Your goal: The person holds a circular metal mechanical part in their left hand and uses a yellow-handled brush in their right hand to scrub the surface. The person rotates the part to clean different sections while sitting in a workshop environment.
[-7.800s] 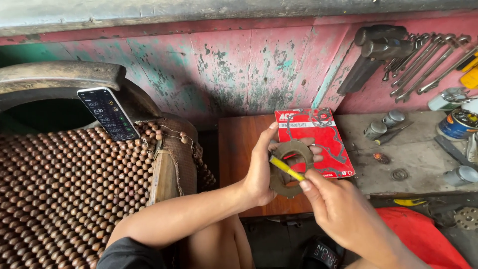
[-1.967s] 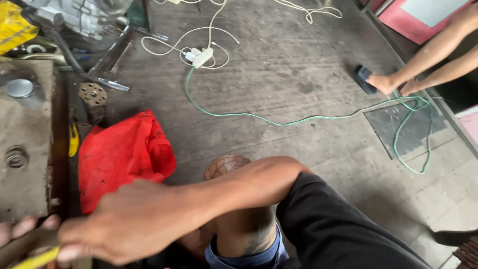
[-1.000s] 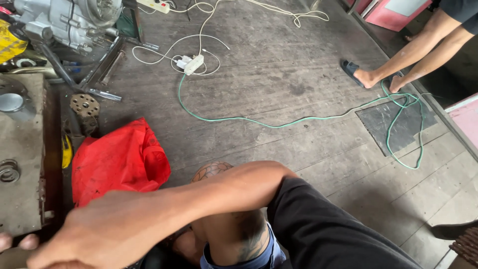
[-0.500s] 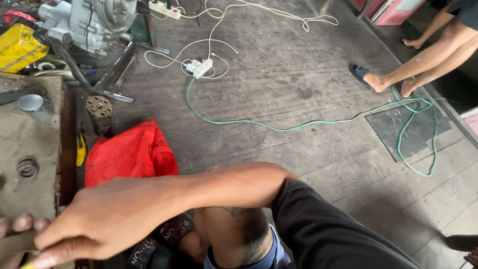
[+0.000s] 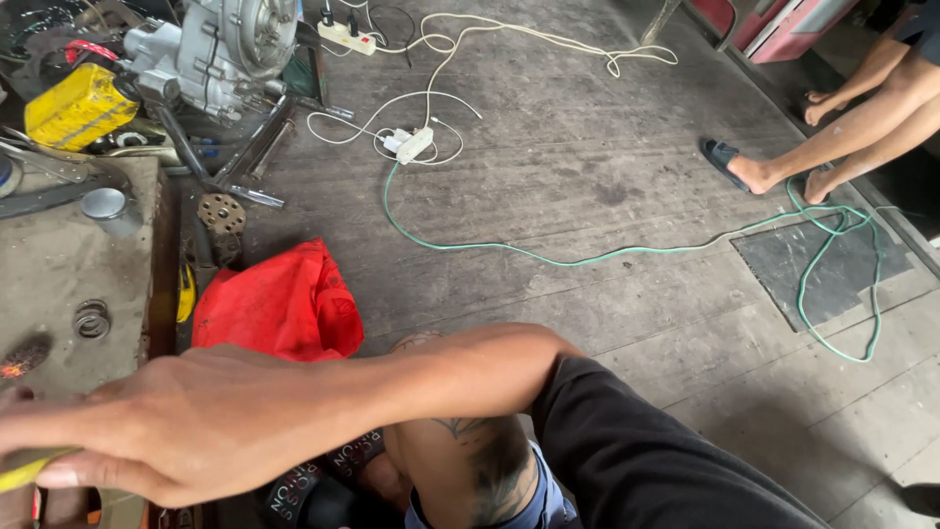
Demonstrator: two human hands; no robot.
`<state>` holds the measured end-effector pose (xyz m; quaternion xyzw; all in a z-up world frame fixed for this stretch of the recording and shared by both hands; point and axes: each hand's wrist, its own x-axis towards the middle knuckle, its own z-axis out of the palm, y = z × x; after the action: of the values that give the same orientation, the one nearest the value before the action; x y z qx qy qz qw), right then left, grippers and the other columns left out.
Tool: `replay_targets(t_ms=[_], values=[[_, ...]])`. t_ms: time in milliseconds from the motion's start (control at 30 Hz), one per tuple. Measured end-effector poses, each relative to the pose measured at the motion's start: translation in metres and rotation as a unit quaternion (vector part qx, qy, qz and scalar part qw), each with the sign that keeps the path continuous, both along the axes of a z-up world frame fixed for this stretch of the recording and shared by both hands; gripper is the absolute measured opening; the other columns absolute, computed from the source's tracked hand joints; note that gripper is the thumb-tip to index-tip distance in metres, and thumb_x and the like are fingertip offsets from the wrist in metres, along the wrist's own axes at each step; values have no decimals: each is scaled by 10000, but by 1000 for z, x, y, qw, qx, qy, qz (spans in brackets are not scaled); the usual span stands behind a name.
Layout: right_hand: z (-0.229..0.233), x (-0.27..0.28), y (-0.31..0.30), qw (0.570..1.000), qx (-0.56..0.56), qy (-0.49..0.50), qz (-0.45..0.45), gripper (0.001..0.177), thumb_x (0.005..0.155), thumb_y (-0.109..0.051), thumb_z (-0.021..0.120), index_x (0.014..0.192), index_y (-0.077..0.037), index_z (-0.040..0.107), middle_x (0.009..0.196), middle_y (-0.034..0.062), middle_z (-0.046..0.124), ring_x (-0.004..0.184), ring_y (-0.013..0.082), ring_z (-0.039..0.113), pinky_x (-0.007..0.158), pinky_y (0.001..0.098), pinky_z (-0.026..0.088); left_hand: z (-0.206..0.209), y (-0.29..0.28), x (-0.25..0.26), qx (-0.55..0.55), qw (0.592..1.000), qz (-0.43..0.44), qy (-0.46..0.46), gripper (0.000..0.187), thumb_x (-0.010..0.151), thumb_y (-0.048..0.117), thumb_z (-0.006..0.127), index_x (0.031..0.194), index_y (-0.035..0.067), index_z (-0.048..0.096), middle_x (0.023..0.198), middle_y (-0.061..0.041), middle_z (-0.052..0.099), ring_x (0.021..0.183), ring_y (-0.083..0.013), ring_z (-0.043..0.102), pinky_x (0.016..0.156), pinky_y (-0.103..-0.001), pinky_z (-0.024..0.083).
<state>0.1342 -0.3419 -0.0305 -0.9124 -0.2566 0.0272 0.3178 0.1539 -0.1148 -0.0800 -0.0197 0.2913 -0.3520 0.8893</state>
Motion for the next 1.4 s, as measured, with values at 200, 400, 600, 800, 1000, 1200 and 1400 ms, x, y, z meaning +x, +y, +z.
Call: replay_targets(t_ms=[200,400,600,800,1000,1200,1400], values=[[17,-12,8,998,-69,-7,-3,375,1271,-477,419,1622,-522,293,935,54,703,595,73,718,587,306,583,42,-38,-10,28,992,64,-101,575,840,359,671,1221,-71,693,1229,-280,720,903,-309,692,857,-410,551],[25,-21,-3,997,-43,-52,-22,486,1243,-305,446,1657,-493,273,1201,-1,441,1040,135,512,766,219,557,66,-74,-28,65,967,142,-201,592,819,368,685,1226,-62,691,1242,-272,715,895,-290,689,860,-389,545],[48,-27,17,996,22,-69,47,668,1045,-34,458,1585,-408,336,1542,-78,675,1252,127,782,888,262,601,67,-46,-47,172,901,312,-246,606,802,374,697,1231,-54,689,1253,-265,710,889,-274,687,863,-372,541],[62,-27,31,989,6,-132,65,605,959,-4,517,1497,-278,478,1316,139,723,1091,285,736,893,337,557,52,-37,-46,37,878,292,-378,614,1012,402,474,1463,-14,509,1422,-339,552,1366,-471,505,1223,-556,318],[68,-34,41,983,52,-105,141,453,1026,-55,487,1472,-129,516,1421,201,651,1259,311,688,1023,369,528,56,-35,-46,35,865,316,-389,633,1038,370,438,1532,-25,403,1442,-356,515,1349,-553,479,1160,-592,369],[67,-37,41,976,-31,-198,81,532,1006,-16,456,1530,-102,481,1043,163,673,968,355,659,828,449,495,54,-44,-51,30,861,320,-393,613,1063,385,446,1548,10,427,1400,-268,591,1312,-409,566,1152,-485,415],[64,-36,42,970,-43,-236,44,518,984,11,505,1477,-134,569,1187,100,714,1020,296,709,773,423,518,51,-49,-56,13,851,341,-399,606,1100,380,385,1583,15,404,1422,-252,580,1301,-362,582,1100,-461,473]])
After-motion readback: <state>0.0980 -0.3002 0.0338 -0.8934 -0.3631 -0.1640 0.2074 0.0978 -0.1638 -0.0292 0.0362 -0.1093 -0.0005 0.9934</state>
